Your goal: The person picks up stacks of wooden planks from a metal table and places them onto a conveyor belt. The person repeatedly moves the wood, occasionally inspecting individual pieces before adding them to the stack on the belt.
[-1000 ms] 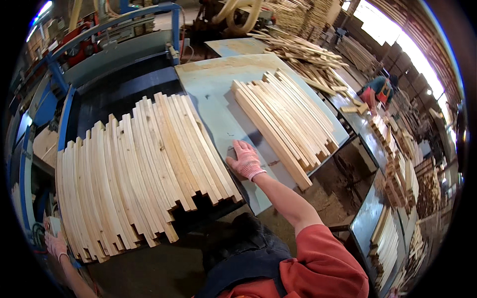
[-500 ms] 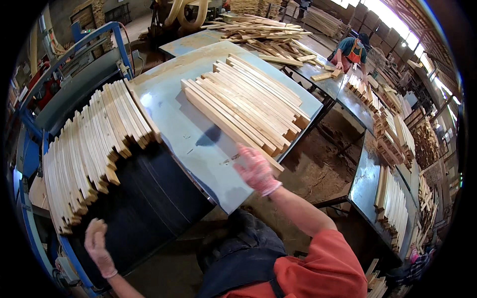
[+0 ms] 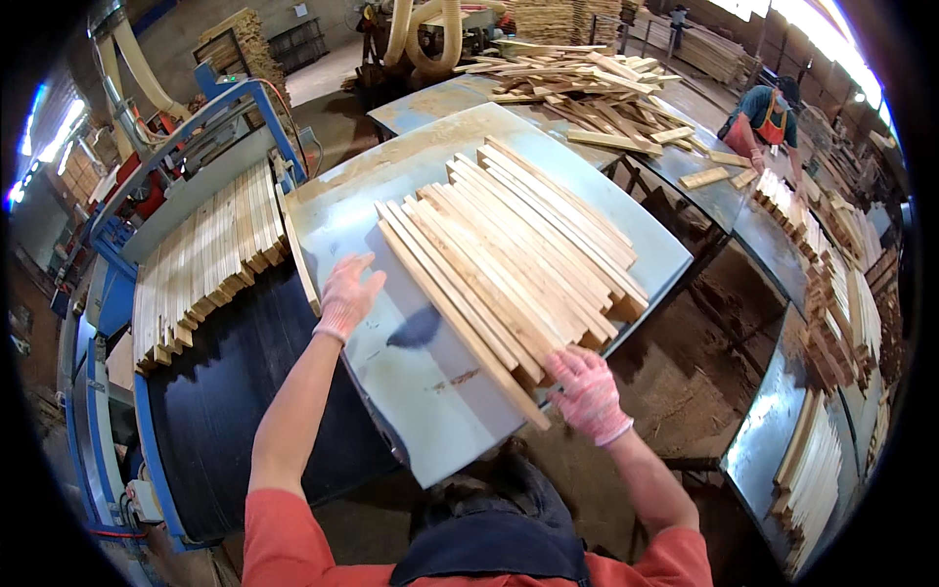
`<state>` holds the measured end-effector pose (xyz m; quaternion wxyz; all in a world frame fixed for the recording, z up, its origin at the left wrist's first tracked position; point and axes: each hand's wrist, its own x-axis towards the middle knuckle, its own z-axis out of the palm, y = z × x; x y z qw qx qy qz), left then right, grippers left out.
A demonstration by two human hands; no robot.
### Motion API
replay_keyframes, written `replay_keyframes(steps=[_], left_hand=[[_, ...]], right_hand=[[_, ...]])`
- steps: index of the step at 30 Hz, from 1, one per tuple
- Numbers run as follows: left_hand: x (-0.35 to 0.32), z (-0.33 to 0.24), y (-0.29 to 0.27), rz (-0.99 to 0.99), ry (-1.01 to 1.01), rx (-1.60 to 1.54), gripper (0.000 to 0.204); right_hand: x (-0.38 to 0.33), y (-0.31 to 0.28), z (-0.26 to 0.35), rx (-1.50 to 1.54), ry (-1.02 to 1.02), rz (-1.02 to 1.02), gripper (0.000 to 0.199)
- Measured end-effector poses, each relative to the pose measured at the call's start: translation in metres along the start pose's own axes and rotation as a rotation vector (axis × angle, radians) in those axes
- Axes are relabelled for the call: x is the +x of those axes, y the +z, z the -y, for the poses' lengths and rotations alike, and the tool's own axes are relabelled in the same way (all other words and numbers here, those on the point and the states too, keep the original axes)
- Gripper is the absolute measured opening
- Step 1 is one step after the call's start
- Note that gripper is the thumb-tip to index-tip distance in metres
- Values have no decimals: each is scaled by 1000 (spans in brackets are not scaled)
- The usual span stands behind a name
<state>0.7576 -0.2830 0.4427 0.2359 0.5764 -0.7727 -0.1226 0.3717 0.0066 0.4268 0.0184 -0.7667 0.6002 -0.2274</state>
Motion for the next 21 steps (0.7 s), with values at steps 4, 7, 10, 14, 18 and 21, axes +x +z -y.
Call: replay_keyframes(steps=[4, 7, 10, 14, 18, 21], left_hand=[[96, -28, 47, 72, -114, 255, 73], [151, -59, 59, 240, -269, 400, 78], [177, -55, 91, 243, -271, 439, 75], [187, -35, 101, 170, -242, 540, 79], [187, -67, 69, 238, -342, 353, 79], [186, -39, 70, -23, -296, -56, 72]], right_hand=[[5, 7, -13, 124, -17, -94, 65], [11, 9, -19, 204, 12, -116, 65], [12, 14, -26, 254, 19, -131, 69], [19, 12, -31, 328, -9, -114, 71], [25, 5, -36, 300, -54, -88, 73], [25, -10, -27, 287, -82, -123, 65]])
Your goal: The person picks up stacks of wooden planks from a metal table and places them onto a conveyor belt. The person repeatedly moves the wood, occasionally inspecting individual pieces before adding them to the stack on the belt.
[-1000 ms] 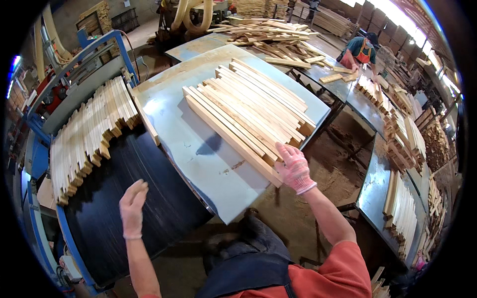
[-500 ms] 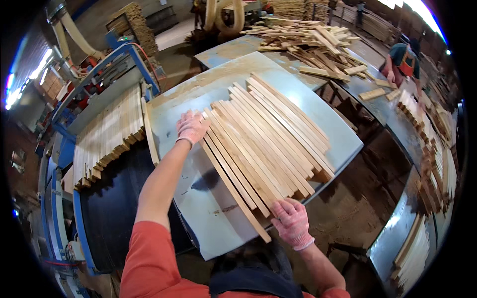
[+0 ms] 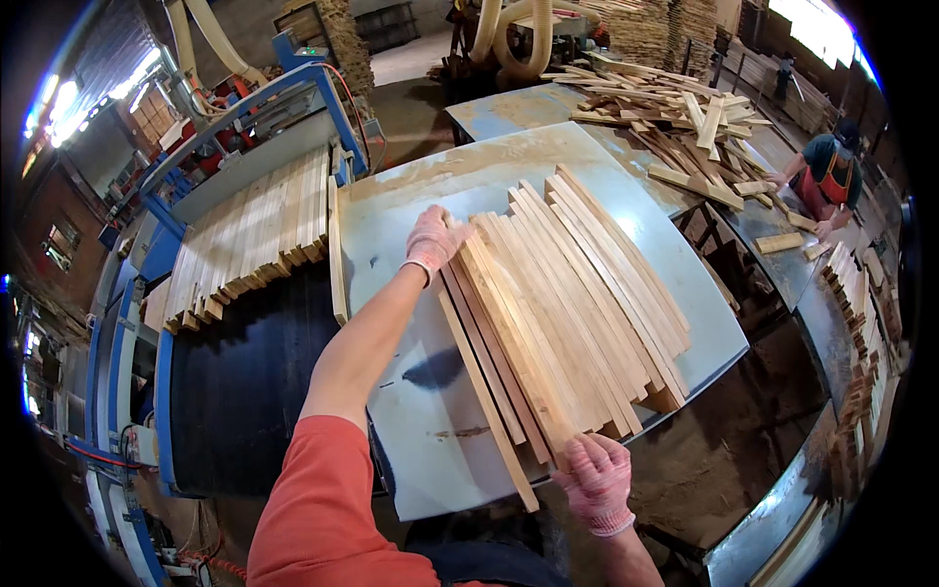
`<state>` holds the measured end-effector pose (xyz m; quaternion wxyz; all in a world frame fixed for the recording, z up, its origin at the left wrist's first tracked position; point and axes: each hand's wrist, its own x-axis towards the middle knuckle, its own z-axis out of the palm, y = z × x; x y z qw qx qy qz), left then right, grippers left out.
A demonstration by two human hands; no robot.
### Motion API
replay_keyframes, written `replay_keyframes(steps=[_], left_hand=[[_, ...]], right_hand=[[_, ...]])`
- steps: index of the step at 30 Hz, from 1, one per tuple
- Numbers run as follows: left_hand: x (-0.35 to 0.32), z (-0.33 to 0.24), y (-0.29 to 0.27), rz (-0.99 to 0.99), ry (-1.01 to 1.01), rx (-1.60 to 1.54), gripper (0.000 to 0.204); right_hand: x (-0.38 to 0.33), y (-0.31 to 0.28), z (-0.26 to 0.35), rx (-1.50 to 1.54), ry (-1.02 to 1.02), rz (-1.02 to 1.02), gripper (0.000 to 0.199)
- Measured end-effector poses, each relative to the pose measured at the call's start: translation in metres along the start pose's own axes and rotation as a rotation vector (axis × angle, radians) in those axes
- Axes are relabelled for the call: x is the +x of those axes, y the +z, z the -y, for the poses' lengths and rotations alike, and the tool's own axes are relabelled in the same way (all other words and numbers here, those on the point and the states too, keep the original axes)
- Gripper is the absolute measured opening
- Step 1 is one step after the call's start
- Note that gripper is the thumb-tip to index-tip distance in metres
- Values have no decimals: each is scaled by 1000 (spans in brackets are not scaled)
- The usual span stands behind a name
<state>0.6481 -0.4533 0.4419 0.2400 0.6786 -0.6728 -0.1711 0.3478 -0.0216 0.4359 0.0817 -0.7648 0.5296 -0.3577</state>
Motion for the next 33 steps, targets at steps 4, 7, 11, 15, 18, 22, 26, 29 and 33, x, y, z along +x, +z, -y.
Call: replay_keyframes(steps=[4, 7, 11, 15, 18, 22, 26, 29, 33], left_hand=[[-27, -29, -29, 83, 35, -1010, 31], [-73, -47, -101, 83, 241, -1069, 23], [-118, -93, -122, 129, 570, -1157, 42], [-160, -128, -130, 184, 783, -1193, 49], [-209, -175, -114, 414, 805, -1257, 45], [-306, -240, -74, 612, 1115, -1278, 40], [-495, -296, -39, 852, 1269, -1234, 58], [-599, -299, -20, 1158, 1240, -1204, 80], [-681, -283, 34, 1690, 945, -677, 67]], right_hand=[[-20, -13, 28, -60, 109, -49, 56], [-30, -20, 57, -231, 191, -163, 57], [-52, -23, 99, -359, 513, -237, 68], [-104, 2, 132, -457, 624, -355, 68], [-154, 14, 169, -549, 753, -509, 63], [-212, 19, 215, -646, 815, -724, 59], [-324, 44, 247, -699, 996, -966, 50], [-402, 48, 283, -674, 1248, -1162, 44], [-550, 86, 305, -425, 1690, -1647, 40]])
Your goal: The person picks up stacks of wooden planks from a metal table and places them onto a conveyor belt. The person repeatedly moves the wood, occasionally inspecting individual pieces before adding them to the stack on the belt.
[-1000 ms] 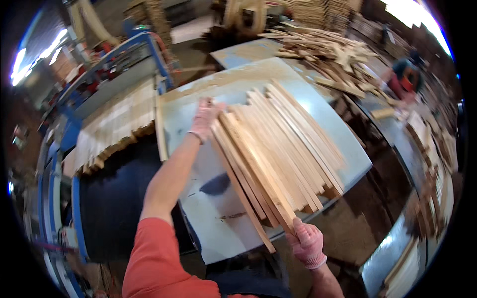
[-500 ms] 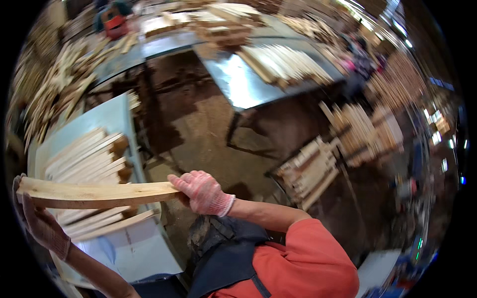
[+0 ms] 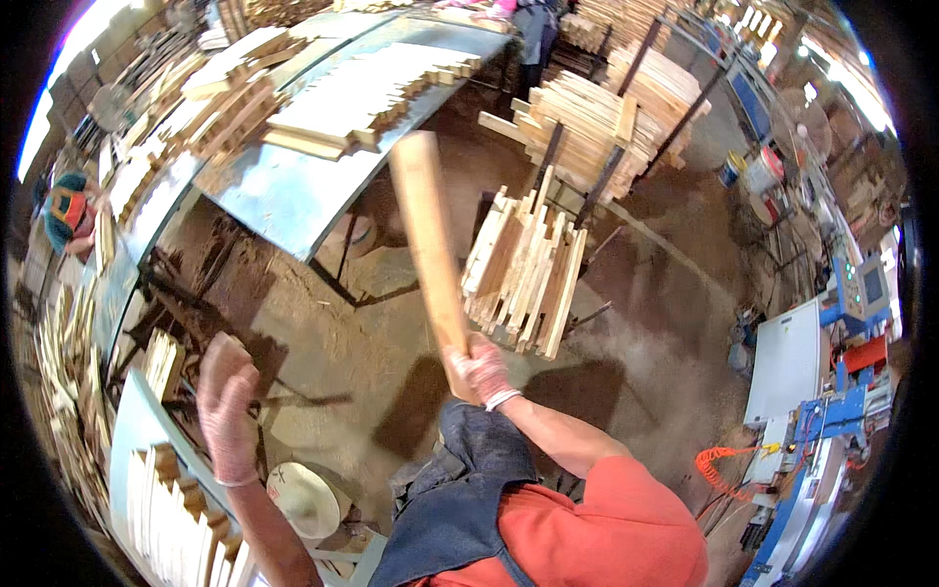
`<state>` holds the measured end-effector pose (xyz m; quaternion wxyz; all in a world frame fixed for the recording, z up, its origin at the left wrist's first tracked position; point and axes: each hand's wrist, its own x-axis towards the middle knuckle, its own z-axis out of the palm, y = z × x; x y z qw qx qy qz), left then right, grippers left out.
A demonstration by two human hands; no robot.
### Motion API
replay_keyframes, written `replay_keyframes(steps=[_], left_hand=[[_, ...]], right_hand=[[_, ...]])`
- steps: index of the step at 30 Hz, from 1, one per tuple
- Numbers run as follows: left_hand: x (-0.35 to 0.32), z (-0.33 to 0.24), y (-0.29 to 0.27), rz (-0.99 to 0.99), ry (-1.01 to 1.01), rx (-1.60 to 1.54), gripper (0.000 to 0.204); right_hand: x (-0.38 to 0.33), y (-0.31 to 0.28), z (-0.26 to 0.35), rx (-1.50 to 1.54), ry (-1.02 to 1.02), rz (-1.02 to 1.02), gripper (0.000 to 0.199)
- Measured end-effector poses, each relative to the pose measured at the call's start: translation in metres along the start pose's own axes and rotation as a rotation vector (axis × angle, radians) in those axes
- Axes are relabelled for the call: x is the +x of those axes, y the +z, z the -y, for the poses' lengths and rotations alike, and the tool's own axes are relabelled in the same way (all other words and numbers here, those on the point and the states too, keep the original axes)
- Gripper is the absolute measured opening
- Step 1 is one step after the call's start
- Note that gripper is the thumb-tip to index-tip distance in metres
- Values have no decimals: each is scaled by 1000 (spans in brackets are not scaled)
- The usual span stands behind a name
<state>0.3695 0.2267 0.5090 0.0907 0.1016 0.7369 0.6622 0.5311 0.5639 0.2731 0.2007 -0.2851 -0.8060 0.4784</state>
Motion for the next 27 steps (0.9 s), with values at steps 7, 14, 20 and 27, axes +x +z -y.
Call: replay_keyframes(steps=[7, 14, 20, 27], left_hand=[[-28, 255, 85, -66, -699, -90, 31], [-161, 313, 85, 33, -1360, 122, 4], [-186, 338, 19, -42, -1472, -44, 14], [-75, 310, 115, -122, -1305, 33, 33]], right_hand=[[98, -102, -233, -269, 670, -290, 42], [153, -143, -336, -367, 1102, -213, 44], [170, -144, -360, -568, 1200, -317, 42], [174, -144, -396, -505, 1223, -238, 32]])
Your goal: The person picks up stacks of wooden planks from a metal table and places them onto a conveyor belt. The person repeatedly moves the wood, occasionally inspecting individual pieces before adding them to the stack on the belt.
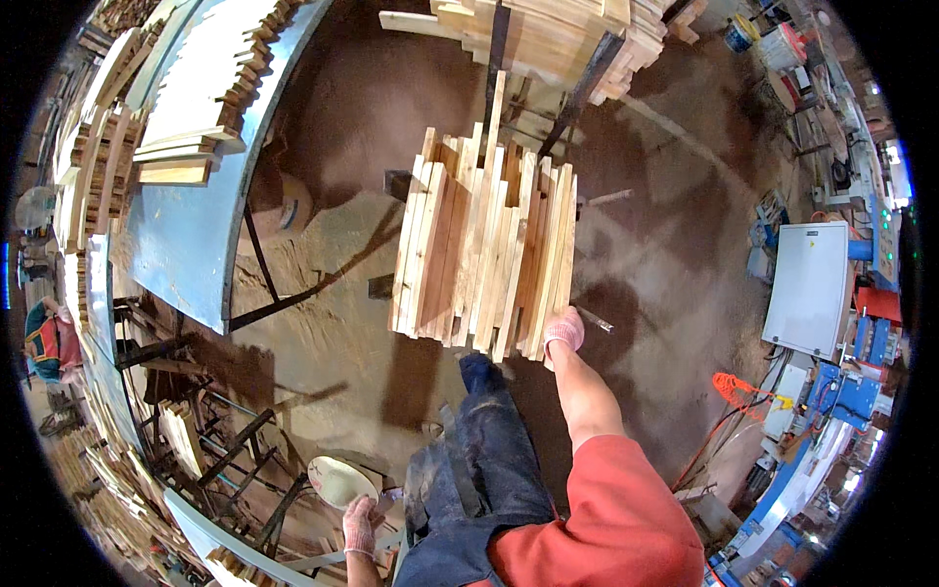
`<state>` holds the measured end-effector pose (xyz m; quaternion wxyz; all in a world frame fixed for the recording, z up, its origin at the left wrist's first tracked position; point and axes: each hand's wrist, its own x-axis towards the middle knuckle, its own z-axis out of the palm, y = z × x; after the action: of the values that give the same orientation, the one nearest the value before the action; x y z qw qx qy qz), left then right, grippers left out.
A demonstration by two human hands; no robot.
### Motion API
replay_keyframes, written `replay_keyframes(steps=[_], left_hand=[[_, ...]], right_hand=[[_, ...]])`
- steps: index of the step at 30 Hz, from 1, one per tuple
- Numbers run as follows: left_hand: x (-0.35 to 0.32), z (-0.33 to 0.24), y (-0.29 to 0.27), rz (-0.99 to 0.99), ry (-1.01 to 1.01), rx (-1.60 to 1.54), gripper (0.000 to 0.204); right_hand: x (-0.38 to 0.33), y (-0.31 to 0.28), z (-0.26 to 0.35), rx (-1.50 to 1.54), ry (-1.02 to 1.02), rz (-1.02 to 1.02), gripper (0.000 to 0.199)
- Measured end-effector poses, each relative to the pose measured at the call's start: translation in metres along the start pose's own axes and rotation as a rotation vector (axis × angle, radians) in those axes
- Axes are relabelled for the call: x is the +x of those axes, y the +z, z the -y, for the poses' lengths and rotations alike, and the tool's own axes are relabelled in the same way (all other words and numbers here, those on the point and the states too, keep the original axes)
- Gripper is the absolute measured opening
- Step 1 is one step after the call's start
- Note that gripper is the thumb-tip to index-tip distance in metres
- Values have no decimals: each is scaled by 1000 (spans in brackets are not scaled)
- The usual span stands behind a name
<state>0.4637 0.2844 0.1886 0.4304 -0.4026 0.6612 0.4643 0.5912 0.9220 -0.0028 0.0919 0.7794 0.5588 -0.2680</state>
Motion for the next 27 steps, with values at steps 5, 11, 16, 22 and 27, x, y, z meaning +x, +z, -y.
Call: replay_keyframes(steps=[5, 11, 16, 22, 27], left_hand=[[-17, -34, 50, -69, -31, 146, 42], [-16, -20, 60, -53, -125, 196, 45], [-16, -21, 69, -37, -125, 227, 46], [-33, -17, 62, -16, 21, 184, 56], [-89, 0, 48, 2, 179, -3, 64]], right_hand=[[28, 31, -43, 243, -124, 23, 39], [66, 49, -51, 345, -98, 322, 69], [64, 59, -46, 712, 23, 542, 78], [-25, 19, -72, 727, -92, 524, 48], [33, 75, -171, 57, 192, 835, 40]])
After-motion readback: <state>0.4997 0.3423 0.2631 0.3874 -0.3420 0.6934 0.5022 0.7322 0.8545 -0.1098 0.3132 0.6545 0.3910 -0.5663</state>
